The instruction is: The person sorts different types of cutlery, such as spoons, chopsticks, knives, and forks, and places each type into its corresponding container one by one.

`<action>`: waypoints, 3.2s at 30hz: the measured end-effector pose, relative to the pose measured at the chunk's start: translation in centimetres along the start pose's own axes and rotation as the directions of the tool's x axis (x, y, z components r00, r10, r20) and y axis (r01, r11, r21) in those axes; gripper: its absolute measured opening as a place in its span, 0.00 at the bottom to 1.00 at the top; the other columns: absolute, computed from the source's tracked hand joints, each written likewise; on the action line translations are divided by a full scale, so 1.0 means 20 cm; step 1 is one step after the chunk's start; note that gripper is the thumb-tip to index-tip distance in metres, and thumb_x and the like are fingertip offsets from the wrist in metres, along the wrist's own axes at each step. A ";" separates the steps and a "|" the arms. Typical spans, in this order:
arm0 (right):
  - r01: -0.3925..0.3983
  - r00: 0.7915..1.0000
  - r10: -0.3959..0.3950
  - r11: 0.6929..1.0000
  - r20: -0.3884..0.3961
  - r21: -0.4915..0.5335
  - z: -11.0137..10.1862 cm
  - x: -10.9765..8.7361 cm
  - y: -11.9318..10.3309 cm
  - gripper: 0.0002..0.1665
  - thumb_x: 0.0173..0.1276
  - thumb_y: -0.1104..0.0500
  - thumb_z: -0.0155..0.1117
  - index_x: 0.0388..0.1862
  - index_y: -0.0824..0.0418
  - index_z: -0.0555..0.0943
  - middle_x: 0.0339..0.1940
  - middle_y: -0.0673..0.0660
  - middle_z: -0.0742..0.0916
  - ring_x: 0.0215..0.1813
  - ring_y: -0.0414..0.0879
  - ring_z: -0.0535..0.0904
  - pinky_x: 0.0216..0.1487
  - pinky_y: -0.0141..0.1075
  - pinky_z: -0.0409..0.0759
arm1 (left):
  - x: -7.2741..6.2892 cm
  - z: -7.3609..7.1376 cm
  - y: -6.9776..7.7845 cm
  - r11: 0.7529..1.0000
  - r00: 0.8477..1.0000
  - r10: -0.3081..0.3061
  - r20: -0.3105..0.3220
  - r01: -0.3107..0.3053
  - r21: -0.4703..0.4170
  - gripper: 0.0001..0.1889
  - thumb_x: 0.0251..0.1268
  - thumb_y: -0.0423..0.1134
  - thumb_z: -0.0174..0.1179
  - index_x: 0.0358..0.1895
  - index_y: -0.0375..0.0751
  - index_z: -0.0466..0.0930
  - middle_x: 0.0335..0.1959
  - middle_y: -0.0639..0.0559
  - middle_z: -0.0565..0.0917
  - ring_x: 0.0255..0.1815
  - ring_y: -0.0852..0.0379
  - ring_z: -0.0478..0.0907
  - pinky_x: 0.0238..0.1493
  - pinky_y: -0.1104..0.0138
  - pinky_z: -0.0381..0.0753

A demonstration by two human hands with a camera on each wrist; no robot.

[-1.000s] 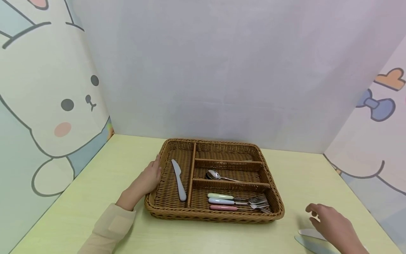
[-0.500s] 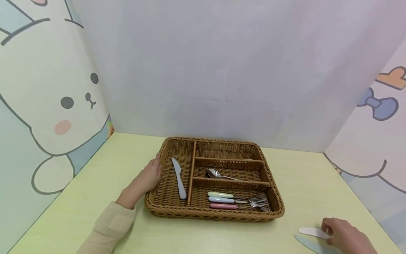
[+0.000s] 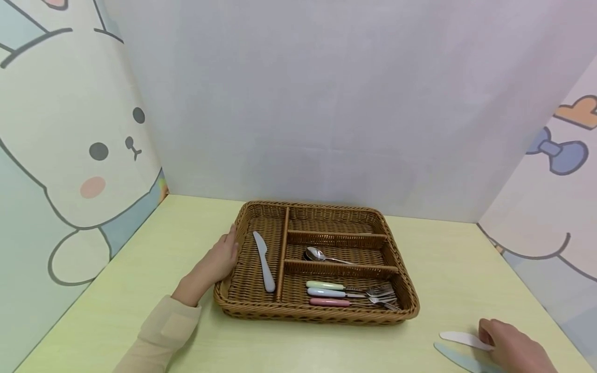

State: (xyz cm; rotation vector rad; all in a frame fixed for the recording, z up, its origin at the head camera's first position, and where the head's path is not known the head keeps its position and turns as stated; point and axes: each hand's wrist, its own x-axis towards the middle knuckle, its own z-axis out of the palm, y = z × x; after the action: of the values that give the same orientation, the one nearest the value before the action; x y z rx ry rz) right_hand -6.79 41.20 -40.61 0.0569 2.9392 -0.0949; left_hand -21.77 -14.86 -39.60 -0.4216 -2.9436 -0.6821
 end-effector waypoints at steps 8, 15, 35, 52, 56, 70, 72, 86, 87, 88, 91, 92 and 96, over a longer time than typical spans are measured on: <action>0.024 1.000 -0.024 0.999 -0.016 -0.024 0.00 0.00 0.00 0.21 0.49 0.65 0.69 0.22 0.54 0.63 0.21 0.47 0.67 0.24 0.38 0.59 0.23 0.36 0.59 | -0.01 0.00 0.01 1.000 1.000 -0.008 0.007 0.008 0.006 0.28 0.71 0.33 0.37 0.68 0.20 0.42 0.57 0.21 0.65 0.55 0.30 0.69 0.49 0.46 0.75; 0.043 0.998 -0.044 0.999 -0.051 -0.016 0.02 0.01 0.01 0.19 0.50 0.64 0.68 0.24 0.53 0.64 0.22 0.47 0.68 0.24 0.37 0.60 0.23 0.34 0.59 | -0.01 0.00 0.01 1.000 1.000 -0.008 0.009 0.008 -0.003 0.28 0.71 0.33 0.37 0.68 0.20 0.42 0.56 0.21 0.66 0.54 0.30 0.70 0.48 0.46 0.76; 0.088 0.966 -0.099 0.994 -0.240 -0.057 -0.12 -0.04 -0.15 0.16 0.47 0.67 0.61 0.26 0.52 0.65 0.20 0.48 0.66 0.25 0.37 0.58 0.19 0.33 0.58 | -0.01 -0.01 0.01 1.000 1.000 -0.007 0.009 0.007 0.003 0.28 0.71 0.34 0.37 0.68 0.20 0.41 0.56 0.21 0.66 0.54 0.30 0.70 0.48 0.46 0.75; 0.301 0.741 -0.362 0.932 -0.565 -0.203 -0.24 0.01 -0.49 0.20 0.40 0.66 0.65 0.32 0.51 0.70 0.20 0.38 0.73 0.18 0.28 0.55 0.12 0.26 0.54 | 0.00 -0.01 0.01 1.000 1.000 -0.004 0.006 0.004 0.003 0.28 0.71 0.33 0.38 0.68 0.20 0.42 0.56 0.21 0.66 0.54 0.30 0.69 0.49 0.46 0.75; 0.343 0.715 -0.404 0.914 -0.570 -0.218 -0.26 0.04 -0.56 0.19 0.42 0.66 0.63 0.34 0.51 0.71 0.19 0.38 0.72 0.17 0.28 0.52 0.13 0.25 0.53 | -0.01 -0.01 0.02 1.000 1.000 -0.001 0.008 0.001 0.005 0.28 0.71 0.33 0.38 0.68 0.20 0.42 0.56 0.21 0.66 0.54 0.30 0.70 0.49 0.47 0.76; 0.458 0.623 -0.559 0.828 -0.548 -0.324 -0.29 0.16 -0.81 0.14 0.48 0.66 0.59 0.34 0.52 0.72 0.14 0.39 0.63 0.18 0.32 0.48 0.14 0.22 0.44 | -0.01 0.01 0.00 1.000 1.000 0.017 -0.022 -0.017 0.014 0.28 0.72 0.34 0.37 0.68 0.21 0.42 0.54 0.21 0.67 0.52 0.30 0.71 0.46 0.47 0.77; 0.458 0.639 -0.561 0.827 -0.526 -0.326 -0.30 0.17 -0.86 0.13 0.50 0.66 0.59 0.33 0.53 0.72 0.14 0.40 0.65 0.17 0.33 0.49 0.14 0.22 0.44 | -0.01 0.00 0.00 1.000 1.000 -0.004 0.010 0.004 0.006 0.28 0.71 0.33 0.37 0.68 0.21 0.42 0.55 0.21 0.67 0.53 0.30 0.71 0.48 0.47 0.76; 0.548 0.533 -0.686 0.726 -0.494 -0.416 -0.37 0.27 -1.11 0.07 0.53 0.64 0.59 0.30 0.55 0.73 0.12 0.42 0.65 0.17 0.33 0.47 0.17 0.22 0.40 | -0.01 0.00 0.00 1.000 1.000 -0.008 0.019 0.008 0.003 0.28 0.72 0.34 0.36 0.68 0.20 0.41 0.54 0.22 0.67 0.53 0.31 0.71 0.47 0.47 0.76; 0.548 0.538 -0.689 0.724 -0.485 -0.419 -0.38 0.28 -1.13 0.06 0.54 0.64 0.58 0.29 0.55 0.72 0.12 0.42 0.64 0.17 0.33 0.47 0.17 0.23 0.40 | -0.01 0.00 0.00 1.000 1.000 -0.008 0.017 0.008 0.002 0.28 0.72 0.34 0.36 0.68 0.20 0.41 0.55 0.22 0.67 0.53 0.31 0.71 0.47 0.47 0.76; 0.547 0.542 -0.692 0.721 -0.477 -0.424 -0.39 0.29 -1.15 0.05 0.55 0.64 0.59 0.30 0.56 0.73 0.12 0.42 0.64 0.17 0.33 0.47 0.17 0.23 0.40 | -0.01 0.00 0.00 1.000 1.000 -0.009 0.016 0.009 0.002 0.28 0.72 0.34 0.36 0.68 0.20 0.41 0.55 0.22 0.67 0.53 0.31 0.71 0.47 0.47 0.76; 0.549 0.544 -0.701 0.713 -0.462 -0.435 -0.41 0.31 -1.21 0.05 0.57 0.62 0.60 0.28 0.56 0.72 0.11 0.42 0.62 0.16 0.34 0.47 0.17 0.23 0.40 | -0.01 0.00 0.00 1.000 1.000 -0.012 0.017 0.012 0.000 0.28 0.72 0.34 0.36 0.68 0.21 0.41 0.55 0.22 0.67 0.53 0.31 0.71 0.48 0.47 0.76; 0.550 0.543 -0.704 0.710 -0.458 -0.440 -0.41 0.32 -1.23 0.05 0.58 0.62 0.60 0.27 0.56 0.72 0.11 0.43 0.61 0.16 0.34 0.46 0.17 0.24 0.40 | -0.01 0.00 0.00 1.000 1.000 -0.013 0.018 0.013 0.000 0.28 0.72 0.34 0.36 0.68 0.21 0.41 0.56 0.22 0.67 0.54 0.31 0.70 0.48 0.47 0.76; 0.561 0.528 -0.718 0.696 -0.454 -0.448 -0.43 0.35 -1.28 0.09 0.59 0.61 0.61 0.24 0.55 0.70 0.11 0.43 0.60 0.15 0.35 0.47 0.17 0.25 0.40 | -0.01 0.00 -0.01 1.000 1.000 -0.015 0.019 0.015 0.003 0.28 0.72 0.34 0.36 0.68 0.21 0.41 0.56 0.22 0.66 0.54 0.31 0.70 0.49 0.47 0.75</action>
State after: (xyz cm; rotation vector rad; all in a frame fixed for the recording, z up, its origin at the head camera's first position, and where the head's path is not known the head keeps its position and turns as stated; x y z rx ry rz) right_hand -16.49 16.45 -32.07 -1.3152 3.3632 0.2413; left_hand -21.68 -14.95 -39.73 -0.4090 -2.9683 -0.6797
